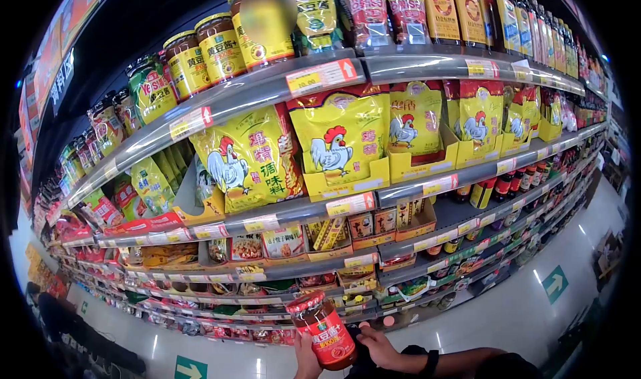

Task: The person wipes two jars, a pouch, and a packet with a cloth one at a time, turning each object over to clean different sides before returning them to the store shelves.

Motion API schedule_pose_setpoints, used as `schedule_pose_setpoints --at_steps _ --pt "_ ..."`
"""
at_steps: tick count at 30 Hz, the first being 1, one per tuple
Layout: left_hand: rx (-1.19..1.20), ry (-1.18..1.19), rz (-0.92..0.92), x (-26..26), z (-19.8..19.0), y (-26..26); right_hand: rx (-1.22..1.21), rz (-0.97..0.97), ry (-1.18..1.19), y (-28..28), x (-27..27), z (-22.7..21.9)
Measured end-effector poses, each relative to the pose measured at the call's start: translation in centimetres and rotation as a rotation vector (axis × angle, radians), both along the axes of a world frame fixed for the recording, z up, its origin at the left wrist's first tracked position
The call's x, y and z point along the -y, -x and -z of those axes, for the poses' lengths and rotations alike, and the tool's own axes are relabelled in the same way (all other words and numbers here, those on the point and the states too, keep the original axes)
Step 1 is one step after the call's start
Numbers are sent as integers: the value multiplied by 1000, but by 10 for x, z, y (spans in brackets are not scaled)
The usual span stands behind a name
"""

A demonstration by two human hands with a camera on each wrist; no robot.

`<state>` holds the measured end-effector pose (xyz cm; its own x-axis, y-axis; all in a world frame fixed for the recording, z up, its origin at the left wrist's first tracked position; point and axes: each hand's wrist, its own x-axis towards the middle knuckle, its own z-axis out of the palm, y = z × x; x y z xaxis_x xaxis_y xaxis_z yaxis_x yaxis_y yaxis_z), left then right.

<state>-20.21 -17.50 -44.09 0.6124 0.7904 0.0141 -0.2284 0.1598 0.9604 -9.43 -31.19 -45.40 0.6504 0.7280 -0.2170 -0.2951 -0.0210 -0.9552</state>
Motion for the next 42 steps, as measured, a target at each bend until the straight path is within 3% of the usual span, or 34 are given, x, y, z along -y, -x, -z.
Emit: schedule_pose_setpoints --at_steps 2,3,6,11,14,18,22,24,29,32,33,36,40,42 --pt "-97 -67 2 -11 21 6 274 -134 -52 -5 1 14" --pt "-58 -97 38 -13 18 8 293 -45 -75 3 -1 1" --pt "11 -32 106 -11 -4 7 613 -22 -123 5 -2 -25" --pt "-45 88 161 -3 -12 3 1014 -98 -164 -4 -8 -59" --pt "-60 104 189 -1 -13 4 1185 -175 -219 -26 -15 -54" --pt "-43 169 242 -3 -13 4 1168 -164 -248 -42 -32 -59" --pt "11 288 335 -8 -17 7 1006 -82 -203 -30 -33 -40" --pt "60 372 392 -12 -20 11 1069 -49 -229 -19 -35 -40" --pt "217 622 576 -20 -26 31 1011 -177 -282 -31 -44 -56" --pt "269 764 572 -17 -51 36 905 -201 -240 -30 -45 -54" --pt "300 758 550 -20 -43 34 995 -225 -206 -28 -41 -52" --pt "398 809 756 -35 -24 41 1322 -196 -55 -8 -24 -33" --pt "396 741 738 -41 -24 42 1165 -263 -186 -5 -20 -27" --pt "343 715 700 -40 -26 44 1197 -221 -119 -6 -16 -28"
